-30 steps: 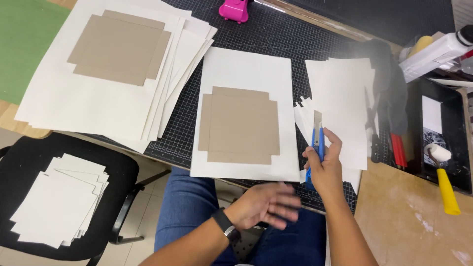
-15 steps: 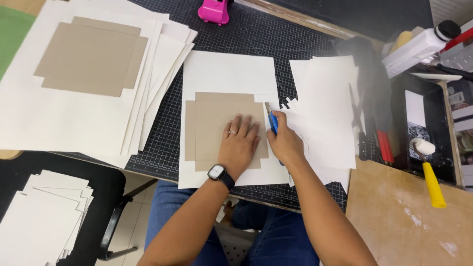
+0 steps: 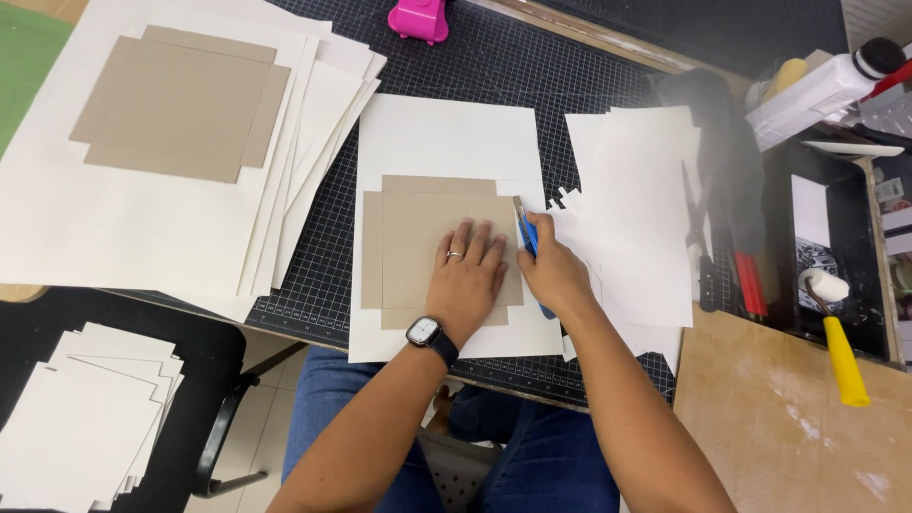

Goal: Trimming paper around a cardboard template using a utility knife and scissors on a cutting mat

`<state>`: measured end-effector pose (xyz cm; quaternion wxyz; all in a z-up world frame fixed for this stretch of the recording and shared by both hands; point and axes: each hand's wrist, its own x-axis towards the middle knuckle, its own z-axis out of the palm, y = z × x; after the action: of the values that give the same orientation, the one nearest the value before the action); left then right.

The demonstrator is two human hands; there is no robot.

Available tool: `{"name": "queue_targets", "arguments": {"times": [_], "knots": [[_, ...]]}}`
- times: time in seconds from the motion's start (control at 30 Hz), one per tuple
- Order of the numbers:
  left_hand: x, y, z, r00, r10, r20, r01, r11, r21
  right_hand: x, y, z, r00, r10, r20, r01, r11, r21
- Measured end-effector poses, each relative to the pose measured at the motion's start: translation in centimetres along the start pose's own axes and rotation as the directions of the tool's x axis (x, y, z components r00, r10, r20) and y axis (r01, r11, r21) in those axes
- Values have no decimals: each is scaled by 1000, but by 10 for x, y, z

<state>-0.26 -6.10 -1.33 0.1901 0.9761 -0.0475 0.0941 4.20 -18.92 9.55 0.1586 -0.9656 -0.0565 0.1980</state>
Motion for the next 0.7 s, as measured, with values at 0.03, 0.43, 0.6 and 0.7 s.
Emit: {"name": "queue_targets", "arguments": {"times": [0.03, 0.43, 0.6, 0.7], "knots": [[-1, 0, -1, 1000, -1, 5, 1, 1000, -2, 2, 1, 1, 1000, 3, 5, -3, 1000, 0], [0, 1, -4, 999, -10, 38, 10, 1000, 0, -12, 5, 4, 998, -47, 53, 50, 997, -55], [2, 3, -6, 999, -10, 32, 10, 1000, 9, -35, 17, 14, 997, -45, 57, 49, 997, -62], [2, 4, -6, 999, -17, 36, 16, 1000, 18, -52, 23, 18, 997, -47, 58, 48, 999, -23]]}}
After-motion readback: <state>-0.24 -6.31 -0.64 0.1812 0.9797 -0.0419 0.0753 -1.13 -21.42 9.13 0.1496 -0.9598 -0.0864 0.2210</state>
